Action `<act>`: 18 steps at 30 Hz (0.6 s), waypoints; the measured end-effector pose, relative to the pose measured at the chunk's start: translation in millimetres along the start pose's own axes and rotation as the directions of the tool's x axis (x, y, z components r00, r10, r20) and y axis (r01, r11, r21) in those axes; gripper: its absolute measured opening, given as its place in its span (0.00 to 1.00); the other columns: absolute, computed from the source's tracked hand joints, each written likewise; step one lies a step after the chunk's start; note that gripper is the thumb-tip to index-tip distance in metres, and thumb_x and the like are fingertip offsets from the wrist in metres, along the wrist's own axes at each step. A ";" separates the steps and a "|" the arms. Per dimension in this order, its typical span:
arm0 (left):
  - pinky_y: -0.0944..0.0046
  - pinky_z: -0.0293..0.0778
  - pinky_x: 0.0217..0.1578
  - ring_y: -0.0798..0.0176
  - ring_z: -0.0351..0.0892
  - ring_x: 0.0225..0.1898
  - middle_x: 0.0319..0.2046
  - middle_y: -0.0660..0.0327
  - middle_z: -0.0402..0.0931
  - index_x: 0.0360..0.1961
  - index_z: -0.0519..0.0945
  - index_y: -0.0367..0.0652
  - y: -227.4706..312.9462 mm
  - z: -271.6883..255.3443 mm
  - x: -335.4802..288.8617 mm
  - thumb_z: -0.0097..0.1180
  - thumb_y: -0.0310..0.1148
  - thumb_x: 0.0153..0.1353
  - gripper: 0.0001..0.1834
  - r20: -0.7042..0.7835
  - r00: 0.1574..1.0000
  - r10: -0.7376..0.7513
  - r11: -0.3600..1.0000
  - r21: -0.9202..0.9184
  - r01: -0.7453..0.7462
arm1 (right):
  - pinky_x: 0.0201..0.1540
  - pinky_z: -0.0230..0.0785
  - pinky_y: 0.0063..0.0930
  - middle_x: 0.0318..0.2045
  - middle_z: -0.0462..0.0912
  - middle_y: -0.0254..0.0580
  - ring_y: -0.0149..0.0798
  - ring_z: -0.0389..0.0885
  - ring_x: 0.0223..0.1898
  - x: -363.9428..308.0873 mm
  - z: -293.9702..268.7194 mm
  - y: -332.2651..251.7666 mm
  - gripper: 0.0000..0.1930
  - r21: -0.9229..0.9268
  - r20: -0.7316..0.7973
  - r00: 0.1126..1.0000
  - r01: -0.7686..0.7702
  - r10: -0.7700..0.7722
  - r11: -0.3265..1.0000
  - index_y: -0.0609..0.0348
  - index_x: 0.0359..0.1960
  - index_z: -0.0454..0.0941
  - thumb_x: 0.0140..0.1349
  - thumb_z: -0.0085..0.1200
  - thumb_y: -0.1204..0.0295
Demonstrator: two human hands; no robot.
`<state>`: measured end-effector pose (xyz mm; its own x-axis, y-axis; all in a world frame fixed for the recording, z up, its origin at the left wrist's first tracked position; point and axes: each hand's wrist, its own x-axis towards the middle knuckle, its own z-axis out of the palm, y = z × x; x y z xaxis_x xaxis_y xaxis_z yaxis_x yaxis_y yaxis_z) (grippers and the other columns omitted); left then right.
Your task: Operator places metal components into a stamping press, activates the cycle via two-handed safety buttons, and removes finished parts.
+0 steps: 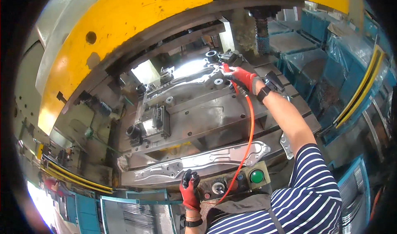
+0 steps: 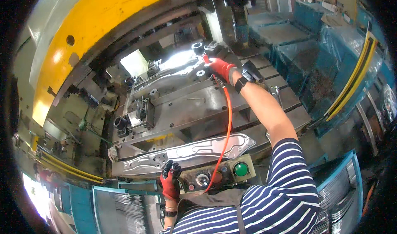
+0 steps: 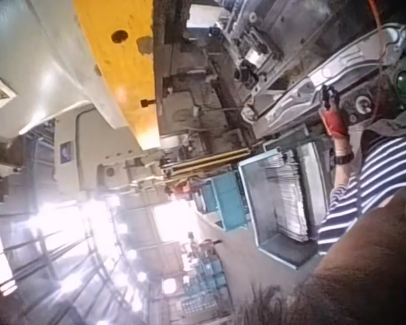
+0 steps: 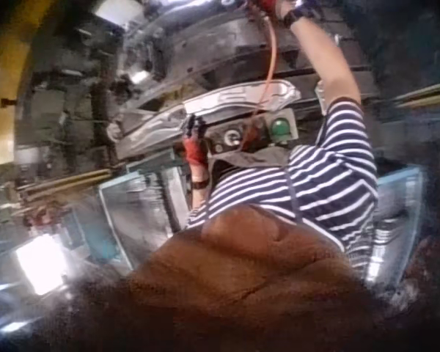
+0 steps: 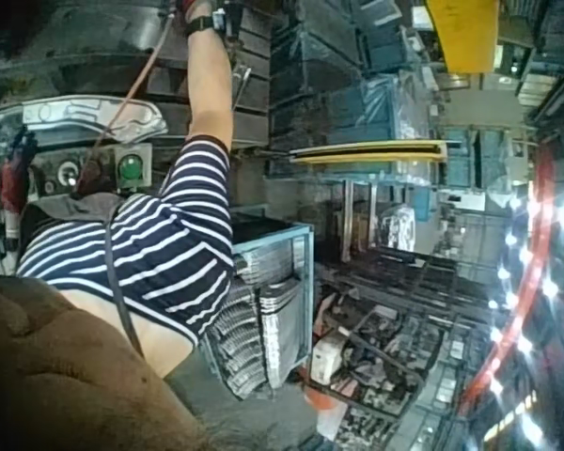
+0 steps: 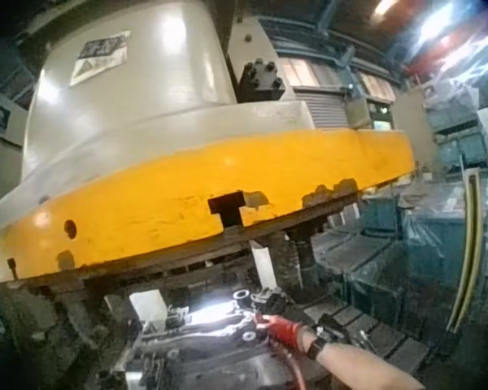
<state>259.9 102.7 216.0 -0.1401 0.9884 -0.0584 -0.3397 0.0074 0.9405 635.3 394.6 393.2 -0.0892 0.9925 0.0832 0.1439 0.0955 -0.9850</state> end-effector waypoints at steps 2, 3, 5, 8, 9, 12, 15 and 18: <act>0.62 0.76 0.49 0.62 0.79 0.45 0.46 0.58 0.79 0.57 0.74 0.38 -1.6 2.8 0.8 0.50 0.25 0.65 0.19 0.023 1.000 -0.009 1.000 -0.011 0.009 | 0.25 0.62 0.26 0.22 0.74 0.32 0.28 0.71 0.23 -0.6 -2.7 -1.1 0.17 -0.027 0.041 0.998 -0.038 0.039 0.999 0.54 0.33 0.75 0.61 0.51 0.53; 0.62 0.76 0.49 0.62 0.80 0.45 0.46 0.58 0.79 0.57 0.74 0.37 -2.6 4.2 0.4 0.50 0.25 0.65 0.19 0.017 1.000 -0.009 1.000 -0.011 0.009 | 0.27 0.59 0.24 0.24 0.72 0.29 0.26 0.68 0.25 -0.3 -3.6 -1.0 0.19 -0.040 0.041 0.998 -0.054 0.055 0.998 0.54 0.32 0.74 0.63 0.50 0.49; 0.62 0.76 0.48 0.62 0.80 0.44 0.46 0.57 0.79 0.57 0.74 0.37 -5.6 7.4 -0.2 0.51 0.25 0.65 0.19 0.029 1.000 0.005 1.000 -0.019 -0.004 | 0.29 0.56 0.22 0.25 0.70 0.27 0.24 0.65 0.26 2.6 -3.9 0.0 0.21 -0.032 0.052 0.994 -0.097 0.099 0.995 0.53 0.32 0.73 0.64 0.49 0.47; 0.62 0.76 0.48 0.63 0.79 0.45 0.46 0.58 0.79 0.56 0.74 0.38 -9.3 8.9 -2.7 0.52 0.26 0.64 0.19 0.043 0.999 0.017 1.000 -0.026 -0.016 | 0.26 0.59 0.27 0.24 0.72 0.31 0.28 0.68 0.25 13.0 -1.6 2.0 0.18 -0.026 0.060 0.991 -0.114 0.115 0.993 0.54 0.33 0.74 0.62 0.51 0.52; 0.62 0.76 0.48 0.63 0.79 0.45 0.47 0.58 0.78 0.57 0.74 0.38 -10.0 8.6 -3.8 0.52 0.26 0.64 0.19 0.025 1.000 -0.007 1.000 -0.010 0.007 | 0.24 0.63 0.30 0.23 0.74 0.34 0.31 0.71 0.23 17.4 -1.0 2.4 0.16 -0.062 0.046 0.996 -0.076 0.078 0.995 0.55 0.34 0.75 0.59 0.53 0.54; 0.62 0.75 0.49 0.63 0.78 0.46 0.48 0.59 0.78 0.57 0.74 0.38 -10.0 6.3 -6.8 0.52 0.25 0.64 0.19 -0.007 0.999 -0.035 0.999 -0.010 0.035 | 0.24 0.67 0.34 0.23 0.76 0.37 0.36 0.75 0.24 28.0 -1.5 5.3 0.16 -0.147 0.035 0.999 0.010 -0.005 0.989 0.56 0.35 0.77 0.57 0.55 0.55; 0.62 0.74 0.50 0.62 0.78 0.48 0.50 0.58 0.77 0.57 0.73 0.37 -7.5 3.9 -9.4 0.51 0.24 0.64 0.20 -0.044 0.998 -0.043 0.999 0.012 0.044 | 0.31 0.67 0.34 0.25 0.77 0.37 0.36 0.75 0.28 35.8 -2.4 9.0 0.17 -0.191 0.005 0.997 -0.081 0.083 0.978 0.58 0.33 0.78 0.58 0.54 0.54; 0.62 0.74 0.52 0.61 0.77 0.50 0.50 0.58 0.77 0.57 0.73 0.37 -4.3 2.5 -12.7 0.50 0.23 0.64 0.20 -0.067 0.997 -0.046 0.999 0.021 0.047 | 0.38 0.67 0.33 0.28 0.80 0.41 0.38 0.77 0.32 42.2 -0.8 9.2 0.22 -0.289 0.000 0.999 -0.040 0.042 0.957 0.61 0.33 0.79 0.61 0.49 0.51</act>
<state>265.4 90.5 213.5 -0.1867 0.9746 -0.1236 -0.3265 0.0571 0.9435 633.6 437.4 387.8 -0.0832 0.9957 0.0418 0.4256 0.0735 -0.9019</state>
